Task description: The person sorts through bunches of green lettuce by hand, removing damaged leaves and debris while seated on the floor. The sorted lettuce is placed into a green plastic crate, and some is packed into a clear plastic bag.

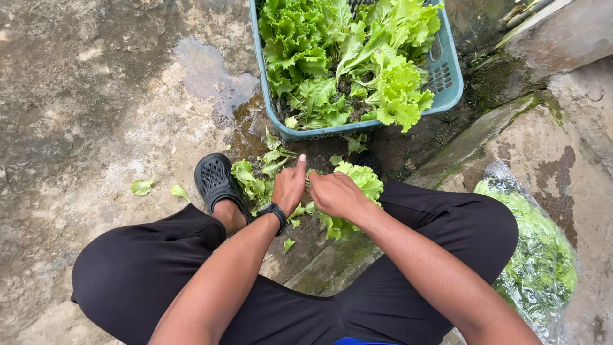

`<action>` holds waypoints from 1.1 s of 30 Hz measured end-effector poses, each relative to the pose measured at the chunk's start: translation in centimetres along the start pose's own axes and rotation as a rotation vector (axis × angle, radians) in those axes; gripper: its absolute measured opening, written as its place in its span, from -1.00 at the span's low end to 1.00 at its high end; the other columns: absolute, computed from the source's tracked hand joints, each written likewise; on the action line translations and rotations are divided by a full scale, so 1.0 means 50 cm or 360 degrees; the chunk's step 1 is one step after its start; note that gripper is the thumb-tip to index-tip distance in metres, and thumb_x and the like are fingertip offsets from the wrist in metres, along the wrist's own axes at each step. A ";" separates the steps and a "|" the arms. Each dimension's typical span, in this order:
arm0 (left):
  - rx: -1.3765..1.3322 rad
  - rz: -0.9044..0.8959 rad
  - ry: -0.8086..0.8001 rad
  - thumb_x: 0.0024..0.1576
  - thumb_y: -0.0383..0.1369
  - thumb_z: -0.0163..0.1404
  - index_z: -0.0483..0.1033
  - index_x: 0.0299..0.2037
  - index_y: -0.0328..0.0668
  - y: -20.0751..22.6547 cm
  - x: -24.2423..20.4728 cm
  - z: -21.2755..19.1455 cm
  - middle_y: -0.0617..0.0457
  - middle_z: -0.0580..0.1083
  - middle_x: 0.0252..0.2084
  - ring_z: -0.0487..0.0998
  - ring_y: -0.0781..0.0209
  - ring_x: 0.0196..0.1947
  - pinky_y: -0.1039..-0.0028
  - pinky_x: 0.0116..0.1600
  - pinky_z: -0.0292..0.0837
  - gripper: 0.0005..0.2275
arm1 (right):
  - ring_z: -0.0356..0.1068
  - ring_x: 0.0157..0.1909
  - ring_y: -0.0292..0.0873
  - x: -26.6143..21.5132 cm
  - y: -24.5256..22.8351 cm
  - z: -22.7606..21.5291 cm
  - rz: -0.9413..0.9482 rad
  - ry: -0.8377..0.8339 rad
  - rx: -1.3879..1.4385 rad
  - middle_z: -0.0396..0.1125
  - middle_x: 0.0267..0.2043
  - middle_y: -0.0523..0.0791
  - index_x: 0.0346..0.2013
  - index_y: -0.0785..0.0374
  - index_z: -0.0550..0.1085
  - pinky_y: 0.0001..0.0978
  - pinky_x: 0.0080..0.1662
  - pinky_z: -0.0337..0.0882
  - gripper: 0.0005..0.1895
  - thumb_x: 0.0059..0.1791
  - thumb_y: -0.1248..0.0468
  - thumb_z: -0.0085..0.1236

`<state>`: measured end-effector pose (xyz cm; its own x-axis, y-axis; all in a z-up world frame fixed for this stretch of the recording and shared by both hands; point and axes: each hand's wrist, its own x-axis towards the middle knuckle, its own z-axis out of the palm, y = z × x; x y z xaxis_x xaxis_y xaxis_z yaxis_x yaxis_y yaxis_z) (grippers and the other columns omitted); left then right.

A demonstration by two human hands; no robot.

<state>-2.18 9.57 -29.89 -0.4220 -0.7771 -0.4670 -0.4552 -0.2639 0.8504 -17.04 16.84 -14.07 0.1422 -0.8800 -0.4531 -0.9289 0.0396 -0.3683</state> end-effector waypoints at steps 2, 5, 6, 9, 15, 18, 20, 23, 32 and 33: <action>-0.0050 0.0038 -0.0103 0.64 0.34 -0.25 0.56 -0.48 -0.21 0.010 0.002 -0.007 -0.27 0.58 -0.51 0.65 -0.14 -0.39 0.08 -0.06 0.53 -0.17 | 0.77 -0.11 0.44 -0.007 0.037 0.020 0.0045 0.0036 0.0069 0.65 -0.23 0.21 0.06 0.40 0.53 0.49 0.08 0.67 -0.69 0.35 0.21 -0.08; -0.0173 -0.0012 -0.0362 0.59 0.43 -0.12 0.52 -0.01 -0.32 0.077 -0.035 -0.031 -0.14 0.62 -0.49 0.59 0.14 -0.60 0.30 -0.27 0.51 -0.23 | 0.70 -0.09 0.58 -0.029 0.074 0.003 0.0168 0.0127 0.0316 0.59 -0.21 0.31 0.02 0.42 0.46 0.55 -0.04 0.58 -0.68 0.38 0.16 -0.03; -0.0246 -0.0120 -0.0494 0.54 0.43 0.02 0.57 0.44 -0.57 0.102 -0.058 -0.044 -0.21 0.76 -0.36 0.65 0.17 -0.67 0.33 -0.41 0.56 -0.08 | 0.67 -0.06 0.63 -0.039 0.081 -0.008 0.0219 0.0166 0.0499 0.56 -0.19 0.36 0.02 0.45 0.43 0.57 -0.05 0.54 -0.65 0.40 0.15 -0.04; 0.0279 0.0152 -0.0542 0.56 0.38 0.03 0.86 0.01 -0.09 0.082 -0.040 -0.044 0.06 0.76 -0.46 0.87 -0.12 -0.28 0.08 -0.02 0.71 -0.33 | 0.57 -0.07 0.74 -0.039 0.164 0.009 0.0348 0.0269 0.0778 0.46 -0.24 0.45 -0.05 0.46 0.41 0.64 -0.07 0.36 -0.58 0.40 0.09 -0.03; 0.0492 0.1480 0.0179 0.44 0.08 0.36 0.51 0.18 -0.01 0.126 -0.023 -0.070 -0.01 0.55 0.00 0.69 -0.17 0.12 0.04 0.28 0.65 -0.56 | 0.67 -0.19 0.10 0.003 0.277 0.137 0.0452 0.0304 0.2634 0.48 -0.38 -0.02 0.07 0.37 0.72 -0.02 -0.08 0.68 -0.78 0.37 0.24 0.31; 0.0169 0.1268 -0.0255 0.49 -0.20 0.15 0.39 0.66 -0.31 0.197 -0.093 -0.071 -0.46 0.56 0.54 0.64 -0.68 0.48 -0.41 0.52 0.63 -0.42 | 0.69 -0.10 -0.04 0.021 0.287 0.189 0.0592 0.0328 0.2323 0.70 -0.19 0.06 0.42 0.43 0.73 -0.11 -0.01 0.64 -0.44 0.19 0.18 0.58; 0.0231 0.1130 -0.0245 0.54 -0.11 0.10 0.46 0.65 -0.13 0.201 -0.084 -0.065 -0.32 0.69 0.36 0.72 -0.60 0.36 -0.39 0.41 0.66 -0.48 | 0.68 -0.04 -0.02 0.020 0.236 0.187 0.0400 0.0228 0.2150 0.68 -0.17 0.04 0.28 0.36 0.74 -0.08 0.06 0.65 -0.63 0.29 0.16 0.40; 0.0419 0.0841 -0.0245 0.61 0.04 0.00 0.69 0.39 0.08 0.193 -0.065 -0.059 -0.14 0.83 0.02 0.83 -0.49 0.14 -0.30 0.25 0.71 -0.62 | 0.68 -0.01 0.21 -0.026 0.144 0.064 0.0102 0.0092 0.1612 0.67 -0.18 0.14 0.04 0.28 0.70 0.18 0.10 0.67 -0.69 0.39 0.12 0.15; 0.0162 0.0029 -0.0669 0.46 0.23 0.03 0.87 0.01 -0.17 0.255 -0.059 -0.087 -0.27 0.82 -0.21 0.93 -0.11 -0.31 0.16 -0.06 0.90 -0.41 | 0.66 0.02 0.59 -0.035 0.101 0.053 0.0186 0.0245 0.0686 0.61 -0.13 0.28 0.03 0.16 0.47 0.61 -0.06 0.50 -0.71 0.36 0.01 0.05; 0.0080 -0.0114 -0.0714 0.44 0.28 0.05 0.88 0.13 -0.24 0.281 -0.081 -0.099 -0.38 0.82 -0.09 0.95 -0.20 -0.22 0.12 -0.10 0.95 -0.33 | 0.68 0.01 0.57 -0.028 0.107 0.061 0.0250 0.0235 0.0619 0.62 -0.15 0.24 0.07 0.12 0.47 0.61 -0.06 0.51 -0.72 0.36 -0.01 0.02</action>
<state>-3.01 6.18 -14.85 -0.6808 -0.4309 -0.5923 -0.5283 -0.2712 0.8046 -21.19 19.71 -17.90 -0.0671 -0.9061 -0.4177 -0.7334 0.3286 -0.5951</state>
